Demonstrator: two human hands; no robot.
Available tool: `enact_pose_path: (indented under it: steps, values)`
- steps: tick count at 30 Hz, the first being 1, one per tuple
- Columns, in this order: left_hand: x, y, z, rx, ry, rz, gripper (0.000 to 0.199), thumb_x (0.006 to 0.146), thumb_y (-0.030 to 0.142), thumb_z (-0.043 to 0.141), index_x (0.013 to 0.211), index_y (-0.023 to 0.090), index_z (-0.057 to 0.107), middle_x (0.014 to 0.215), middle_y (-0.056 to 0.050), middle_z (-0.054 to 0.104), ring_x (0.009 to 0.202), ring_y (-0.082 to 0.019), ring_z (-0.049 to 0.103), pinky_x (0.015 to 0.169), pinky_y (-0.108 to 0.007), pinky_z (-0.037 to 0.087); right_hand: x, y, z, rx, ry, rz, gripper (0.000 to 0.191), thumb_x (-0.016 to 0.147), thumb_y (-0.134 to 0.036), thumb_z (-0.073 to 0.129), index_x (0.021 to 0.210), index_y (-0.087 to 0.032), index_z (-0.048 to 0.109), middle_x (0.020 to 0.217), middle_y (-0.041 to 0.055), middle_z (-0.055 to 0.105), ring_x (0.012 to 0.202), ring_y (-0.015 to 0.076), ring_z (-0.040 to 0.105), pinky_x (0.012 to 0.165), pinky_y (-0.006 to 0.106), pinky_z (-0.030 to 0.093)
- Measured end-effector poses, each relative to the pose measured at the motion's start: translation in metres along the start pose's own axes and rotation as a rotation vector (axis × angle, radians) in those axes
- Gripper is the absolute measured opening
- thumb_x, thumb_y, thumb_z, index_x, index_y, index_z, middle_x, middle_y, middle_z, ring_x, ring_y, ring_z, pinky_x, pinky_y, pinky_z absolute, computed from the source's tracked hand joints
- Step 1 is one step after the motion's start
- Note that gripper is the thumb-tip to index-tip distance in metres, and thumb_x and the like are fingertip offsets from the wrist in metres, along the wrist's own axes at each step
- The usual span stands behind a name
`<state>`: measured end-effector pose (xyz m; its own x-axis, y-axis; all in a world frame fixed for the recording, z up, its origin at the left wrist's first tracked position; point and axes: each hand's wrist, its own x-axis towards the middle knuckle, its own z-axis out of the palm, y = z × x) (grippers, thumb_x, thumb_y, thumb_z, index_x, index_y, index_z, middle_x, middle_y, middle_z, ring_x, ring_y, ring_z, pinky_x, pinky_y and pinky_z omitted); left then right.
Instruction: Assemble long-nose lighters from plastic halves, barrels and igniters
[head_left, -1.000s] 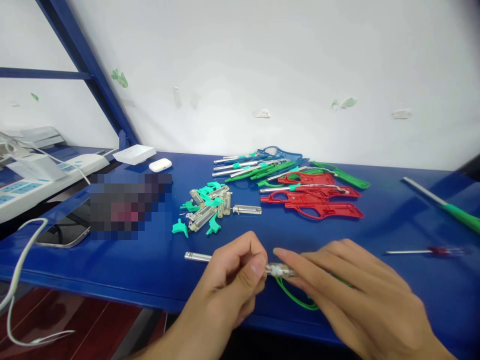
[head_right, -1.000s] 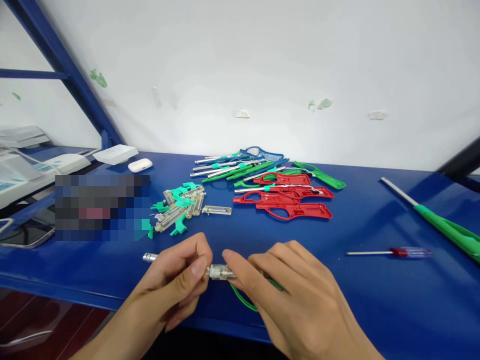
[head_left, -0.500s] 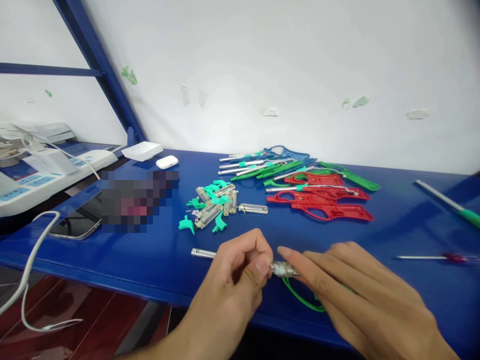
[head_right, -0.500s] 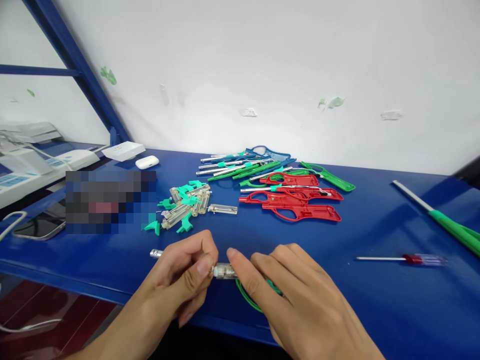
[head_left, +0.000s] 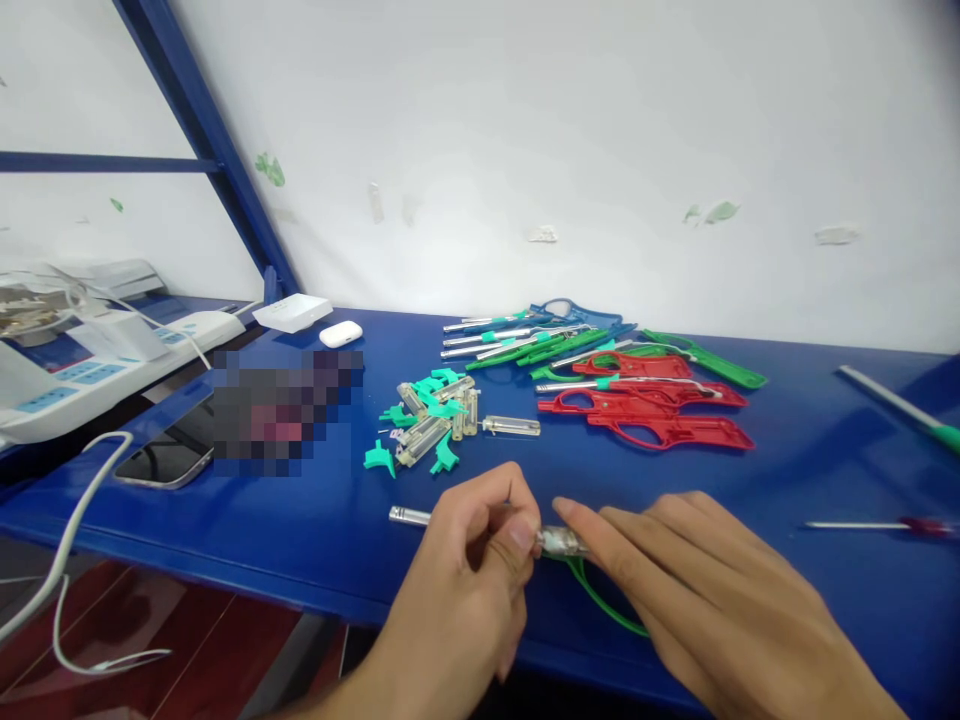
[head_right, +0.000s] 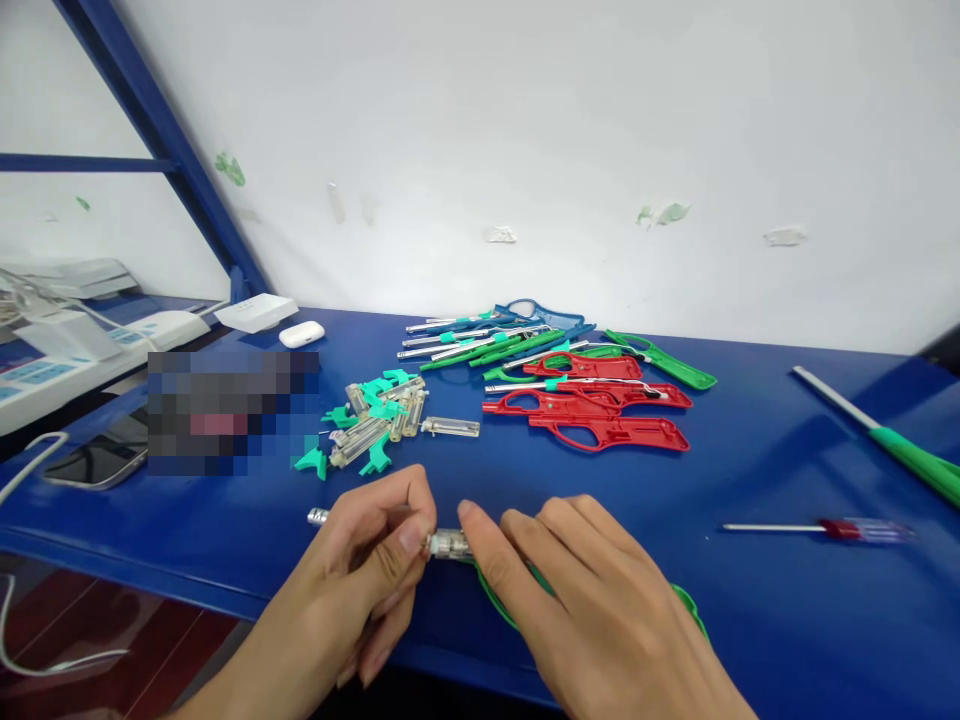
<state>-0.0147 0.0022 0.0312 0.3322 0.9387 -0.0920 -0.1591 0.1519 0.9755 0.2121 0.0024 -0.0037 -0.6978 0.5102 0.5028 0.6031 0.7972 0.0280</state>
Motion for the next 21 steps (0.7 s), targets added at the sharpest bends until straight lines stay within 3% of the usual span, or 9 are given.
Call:
enact_pose_path:
  steps: [4, 9, 13, 17, 21]
  values:
    - [0.001, -0.002, 0.000, -0.011, 0.002, -0.001, 0.052, 0.099, 0.062, 0.067, 0.076, 0.023, 0.042, 0.056, 0.011, 0.036, 0.034, -0.004, 0.031, 0.035, -0.015, 0.026, 0.003, -0.001, 0.004, -0.050, 0.036, -0.019, 0.047, 0.113, -0.016, 0.035, 0.156, -0.009, 0.051, 0.108, 0.0075, 0.070, 0.098, 0.0236, 0.054, 0.094, 0.043, 0.035]
    - [0.004, -0.006, -0.002, -0.039, 0.012, -0.007, 0.051, 0.098, 0.061, 0.069, 0.076, 0.022, 0.043, 0.054, 0.012, 0.035, 0.032, -0.003, 0.031, 0.033, -0.012, 0.024, 0.016, 0.000, 0.001, -0.111, 0.085, -0.032, 0.041, 0.108, -0.006, 0.039, 0.143, -0.009, 0.062, 0.092, 0.0042, 0.069, 0.082, 0.0207, 0.053, 0.082, 0.040, 0.037]
    - [0.002, -0.007, -0.006, -0.100, -0.034, -0.053, 0.047, 0.100, 0.058, 0.068, 0.079, 0.022, 0.047, 0.054, 0.012, 0.038, 0.031, -0.002, 0.030, 0.030, -0.010, 0.021, 0.023, -0.001, -0.005, -0.068, 0.132, -0.022, 0.037, 0.105, -0.003, 0.045, 0.135, -0.010, 0.065, 0.090, 0.0020, 0.070, 0.076, 0.0178, 0.053, 0.077, 0.036, 0.039]
    - [-0.001, -0.009, -0.010, -0.109, -0.062, -0.132, 0.040, 0.100, 0.058, 0.066, 0.086, 0.021, 0.058, 0.051, 0.010, 0.042, 0.031, -0.004, 0.027, 0.030, -0.012, 0.020, 0.019, -0.001, -0.019, 0.094, 0.150, 0.122, 0.036, 0.106, -0.007, 0.053, 0.137, -0.019, 0.064, 0.097, -0.0002, 0.074, 0.079, 0.0147, 0.061, 0.078, 0.031, 0.047]
    - [-0.006, -0.011, -0.005, 0.084, -0.016, -0.090, 0.044, 0.103, 0.060, 0.062, 0.083, 0.021, 0.064, 0.047, 0.007, 0.040, 0.037, -0.005, 0.024, 0.036, -0.016, 0.017, -0.005, 0.005, -0.038, 0.070, 0.293, 0.392, 0.021, 0.110, -0.030, 0.060, 0.129, -0.029, 0.067, 0.098, -0.0032, 0.079, 0.079, 0.0131, 0.072, 0.075, 0.025, 0.055]
